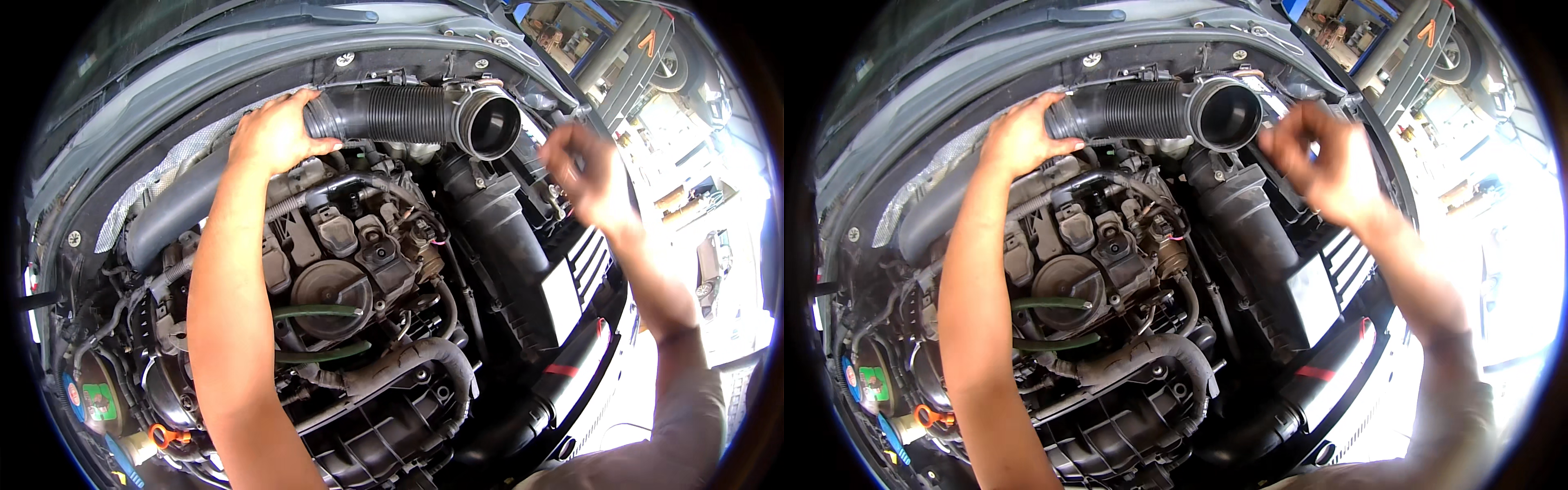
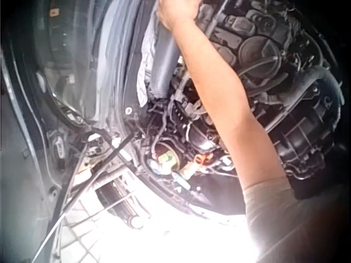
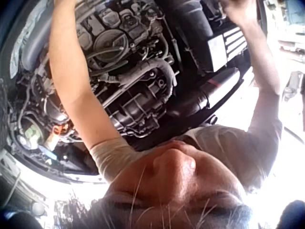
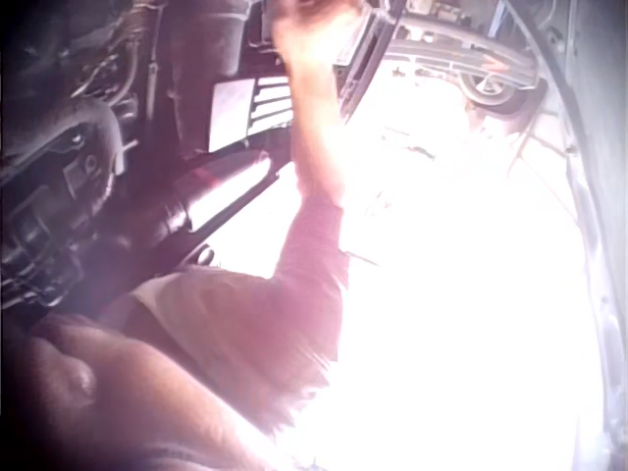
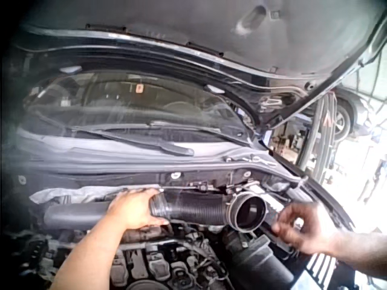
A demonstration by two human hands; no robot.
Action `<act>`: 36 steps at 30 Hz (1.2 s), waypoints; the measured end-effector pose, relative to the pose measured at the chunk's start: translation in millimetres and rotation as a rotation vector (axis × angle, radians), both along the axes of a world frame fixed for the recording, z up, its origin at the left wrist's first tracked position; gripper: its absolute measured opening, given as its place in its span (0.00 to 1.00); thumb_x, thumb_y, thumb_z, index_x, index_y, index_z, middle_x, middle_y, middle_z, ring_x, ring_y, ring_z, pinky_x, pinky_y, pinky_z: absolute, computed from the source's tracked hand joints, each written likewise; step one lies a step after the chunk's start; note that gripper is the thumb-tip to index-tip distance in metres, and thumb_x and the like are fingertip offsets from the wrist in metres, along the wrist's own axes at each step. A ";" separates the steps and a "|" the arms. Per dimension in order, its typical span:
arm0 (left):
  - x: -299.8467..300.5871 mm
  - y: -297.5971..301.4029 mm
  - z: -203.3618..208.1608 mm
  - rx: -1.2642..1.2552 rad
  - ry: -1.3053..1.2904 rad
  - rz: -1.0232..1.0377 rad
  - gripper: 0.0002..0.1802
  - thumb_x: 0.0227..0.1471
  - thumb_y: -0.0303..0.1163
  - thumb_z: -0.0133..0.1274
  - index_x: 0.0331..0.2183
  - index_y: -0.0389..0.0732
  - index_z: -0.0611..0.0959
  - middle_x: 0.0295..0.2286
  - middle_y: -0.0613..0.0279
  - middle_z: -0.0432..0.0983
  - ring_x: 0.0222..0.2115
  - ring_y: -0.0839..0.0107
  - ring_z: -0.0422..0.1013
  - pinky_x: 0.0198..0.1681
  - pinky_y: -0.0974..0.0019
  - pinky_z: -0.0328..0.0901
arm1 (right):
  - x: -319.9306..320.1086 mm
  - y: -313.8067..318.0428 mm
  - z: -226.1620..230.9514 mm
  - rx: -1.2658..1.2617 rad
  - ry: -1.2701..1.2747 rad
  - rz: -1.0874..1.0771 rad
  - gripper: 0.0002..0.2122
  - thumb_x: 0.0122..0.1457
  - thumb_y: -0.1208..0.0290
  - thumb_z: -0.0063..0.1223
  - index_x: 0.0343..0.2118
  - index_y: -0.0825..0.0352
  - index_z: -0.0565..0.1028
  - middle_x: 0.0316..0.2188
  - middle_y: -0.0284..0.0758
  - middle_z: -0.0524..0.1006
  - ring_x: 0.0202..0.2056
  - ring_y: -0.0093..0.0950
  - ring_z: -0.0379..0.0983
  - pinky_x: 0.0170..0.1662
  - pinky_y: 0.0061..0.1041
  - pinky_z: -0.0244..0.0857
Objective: The person uses pliers to loosen hose clamps on the car's air intake system. They then detach the air intake hose and remove the air filter housing from the engine bay.
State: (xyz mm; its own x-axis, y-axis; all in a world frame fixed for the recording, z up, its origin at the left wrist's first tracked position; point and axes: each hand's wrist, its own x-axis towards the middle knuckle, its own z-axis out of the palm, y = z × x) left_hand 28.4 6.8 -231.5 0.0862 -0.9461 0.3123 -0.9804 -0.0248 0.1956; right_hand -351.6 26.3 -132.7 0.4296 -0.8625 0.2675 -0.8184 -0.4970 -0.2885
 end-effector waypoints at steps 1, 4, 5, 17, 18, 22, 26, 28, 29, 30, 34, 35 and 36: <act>-0.6 0.5 0.8 0.005 0.005 0.002 0.52 0.37 0.63 0.70 0.61 0.50 0.73 0.53 0.52 0.77 0.56 0.56 0.72 0.61 0.49 0.64 | -15.4 11.6 -17.3 0.068 0.050 -0.030 0.22 0.59 0.56 0.68 0.46 0.72 0.78 0.36 0.44 0.83 0.39 0.32 0.81 0.45 0.33 0.74; -3.3 2.8 5.1 0.026 0.007 0.007 0.53 0.37 0.64 0.69 0.61 0.50 0.73 0.55 0.52 0.75 0.57 0.55 0.71 0.61 0.50 0.65 | -38.2 28.8 -70.0 -0.072 0.233 0.072 0.42 0.51 0.49 0.73 0.61 0.73 0.67 0.42 0.50 0.81 0.44 0.43 0.80 0.50 0.38 0.73; -4.7 3.9 6.7 0.018 -0.011 0.015 0.52 0.37 0.63 0.70 0.61 0.50 0.73 0.55 0.53 0.75 0.57 0.54 0.72 0.61 0.50 0.65 | -41.6 31.8 -80.4 -0.169 0.379 0.089 0.47 0.48 0.47 0.73 0.65 0.74 0.63 0.45 0.52 0.80 0.46 0.47 0.79 0.51 0.40 0.72; -8.4 10.7 17.2 0.085 0.021 0.038 0.52 0.38 0.63 0.70 0.61 0.52 0.73 0.54 0.55 0.77 0.56 0.57 0.73 0.60 0.53 0.67 | -6.0 32.1 -74.2 0.491 0.429 -0.180 0.60 0.50 0.43 0.68 0.67 0.87 0.43 0.45 0.64 0.76 0.53 0.54 0.74 0.58 0.37 0.67; -8.0 11.2 17.3 0.080 0.020 0.030 0.51 0.38 0.63 0.70 0.61 0.52 0.74 0.54 0.55 0.77 0.56 0.58 0.73 0.60 0.53 0.67 | -5.9 27.6 -70.9 0.496 0.457 -0.199 0.59 0.50 0.45 0.69 0.68 0.85 0.42 0.43 0.64 0.77 0.52 0.54 0.75 0.58 0.38 0.67; -5.2 13.2 17.6 0.064 0.012 0.019 0.50 0.37 0.64 0.69 0.60 0.53 0.75 0.54 0.55 0.77 0.53 0.57 0.75 0.58 0.53 0.69 | -3.1 17.2 -58.5 0.560 0.500 -0.185 0.60 0.50 0.47 0.71 0.69 0.81 0.39 0.53 0.65 0.72 0.58 0.53 0.70 0.63 0.39 0.62; -3.0 11.3 16.2 0.072 0.004 0.004 0.51 0.39 0.64 0.69 0.61 0.52 0.74 0.53 0.56 0.78 0.54 0.59 0.74 0.58 0.53 0.68 | 5.8 23.4 -45.0 0.577 0.538 -0.230 0.59 0.51 0.48 0.70 0.70 0.79 0.39 0.55 0.64 0.71 0.59 0.53 0.69 0.64 0.39 0.61; -2.4 10.9 15.8 0.093 0.014 0.021 0.51 0.39 0.64 0.69 0.61 0.52 0.73 0.53 0.56 0.78 0.54 0.59 0.74 0.58 0.53 0.68 | 8.0 33.4 -35.3 0.539 0.532 -0.185 0.58 0.52 0.49 0.70 0.70 0.79 0.40 0.55 0.62 0.72 0.59 0.52 0.70 0.63 0.39 0.62; -2.6 11.0 15.6 0.090 0.027 0.014 0.51 0.39 0.64 0.69 0.61 0.52 0.73 0.53 0.56 0.78 0.54 0.59 0.74 0.58 0.53 0.68 | 7.6 39.2 -29.4 0.527 0.553 -0.204 0.58 0.52 0.49 0.70 0.70 0.78 0.40 0.54 0.62 0.72 0.59 0.52 0.70 0.63 0.39 0.62; -2.5 11.0 15.7 0.093 0.032 0.013 0.51 0.39 0.64 0.68 0.61 0.52 0.73 0.53 0.56 0.78 0.55 0.59 0.74 0.58 0.52 0.68 | 5.7 44.1 -21.5 0.585 0.595 -0.181 0.57 0.52 0.49 0.70 0.70 0.78 0.41 0.53 0.60 0.74 0.58 0.51 0.71 0.63 0.40 0.62; -4.3 13.7 18.3 0.069 0.021 0.014 0.51 0.38 0.64 0.69 0.61 0.52 0.73 0.54 0.56 0.77 0.55 0.59 0.74 0.58 0.52 0.69 | -1.7 62.4 6.6 0.707 0.647 -0.177 0.57 0.53 0.46 0.67 0.70 0.80 0.41 0.56 0.61 0.71 0.61 0.50 0.68 0.64 0.37 0.62; -4.8 14.3 19.4 0.079 0.021 0.019 0.52 0.38 0.64 0.69 0.61 0.52 0.73 0.54 0.56 0.77 0.55 0.59 0.74 0.58 0.52 0.69 | -3.3 64.6 14.4 0.683 0.630 -0.169 0.57 0.53 0.46 0.68 0.70 0.80 0.42 0.56 0.61 0.72 0.60 0.50 0.68 0.63 0.37 0.62; -5.1 14.9 20.5 0.090 0.020 0.025 0.52 0.38 0.64 0.69 0.61 0.52 0.73 0.54 0.56 0.77 0.55 0.59 0.74 0.58 0.53 0.69 | -5.5 66.7 22.7 0.670 0.595 -0.144 0.57 0.52 0.46 0.68 0.69 0.81 0.43 0.55 0.60 0.72 0.60 0.50 0.69 0.63 0.37 0.63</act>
State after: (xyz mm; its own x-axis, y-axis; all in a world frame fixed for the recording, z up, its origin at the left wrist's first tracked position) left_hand 23.4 21.7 -211.0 0.1160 -0.9676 0.2241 -0.9751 -0.0680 0.2110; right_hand -357.1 93.1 -110.0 0.2121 -0.8135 -0.5414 -0.9659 -0.2587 0.0103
